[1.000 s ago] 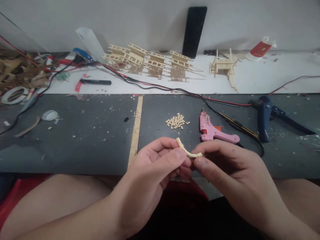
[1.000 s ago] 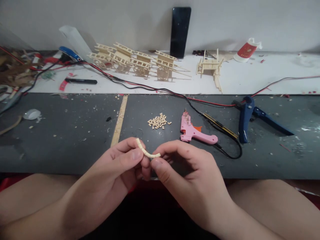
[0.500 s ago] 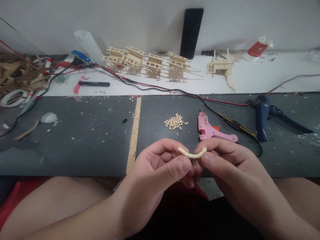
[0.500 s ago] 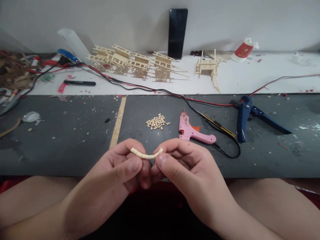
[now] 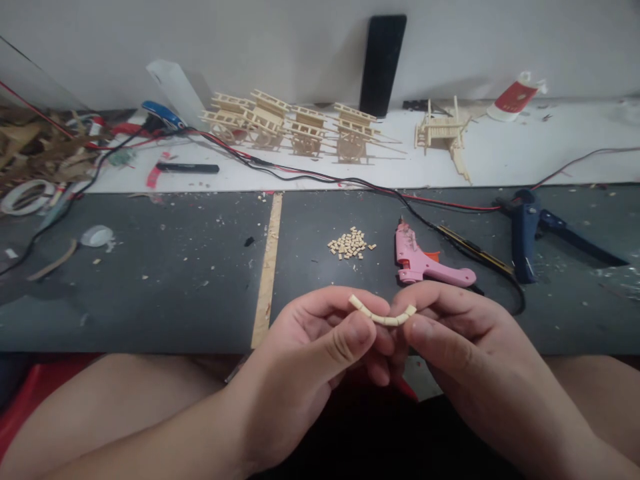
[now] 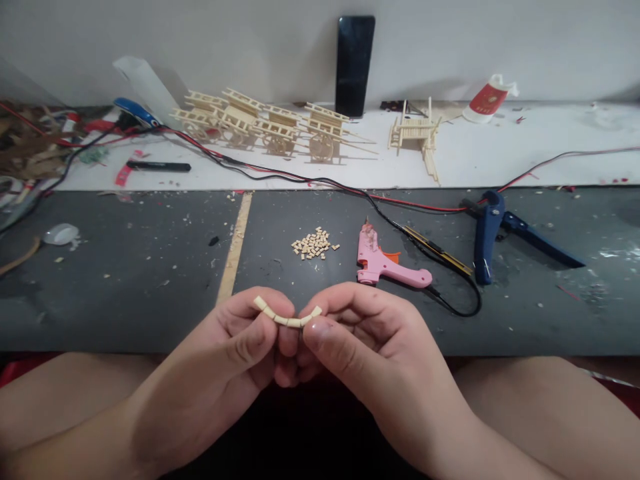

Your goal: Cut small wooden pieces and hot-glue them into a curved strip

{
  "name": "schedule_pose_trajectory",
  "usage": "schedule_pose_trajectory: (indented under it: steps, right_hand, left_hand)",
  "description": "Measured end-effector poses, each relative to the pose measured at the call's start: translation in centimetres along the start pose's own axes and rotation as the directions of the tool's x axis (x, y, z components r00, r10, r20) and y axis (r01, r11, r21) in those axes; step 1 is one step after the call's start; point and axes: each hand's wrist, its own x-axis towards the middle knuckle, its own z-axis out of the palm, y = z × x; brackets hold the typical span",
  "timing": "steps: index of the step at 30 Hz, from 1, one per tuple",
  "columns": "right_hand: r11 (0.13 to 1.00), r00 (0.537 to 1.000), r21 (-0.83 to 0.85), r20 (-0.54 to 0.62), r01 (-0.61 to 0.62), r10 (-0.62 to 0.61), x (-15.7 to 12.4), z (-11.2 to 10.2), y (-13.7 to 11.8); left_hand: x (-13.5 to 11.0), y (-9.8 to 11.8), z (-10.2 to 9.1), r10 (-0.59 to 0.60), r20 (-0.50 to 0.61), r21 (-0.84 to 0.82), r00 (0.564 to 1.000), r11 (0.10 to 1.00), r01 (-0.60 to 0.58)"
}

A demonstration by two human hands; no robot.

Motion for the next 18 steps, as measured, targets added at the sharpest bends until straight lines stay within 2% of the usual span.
schedule_pose_trajectory:
  steps: [9,18]
  right_hand:
    - [0.997,0.998,-0.069,-0.048,0.027,-0.030,0.06,0.33,-0.12]
    - [1.000,1.000,-0.025,-0.003,0.010,-0.010,-0.16,0.11,0.02]
  left_hand:
    - [0.08,-0.23,-0.10,0.032,-0.009,0.032,0.999,0.999,-0.032]
    - [0.04,-0.07,0.12,0.042,0.002,0.022,0.999,0.999,-0.042]
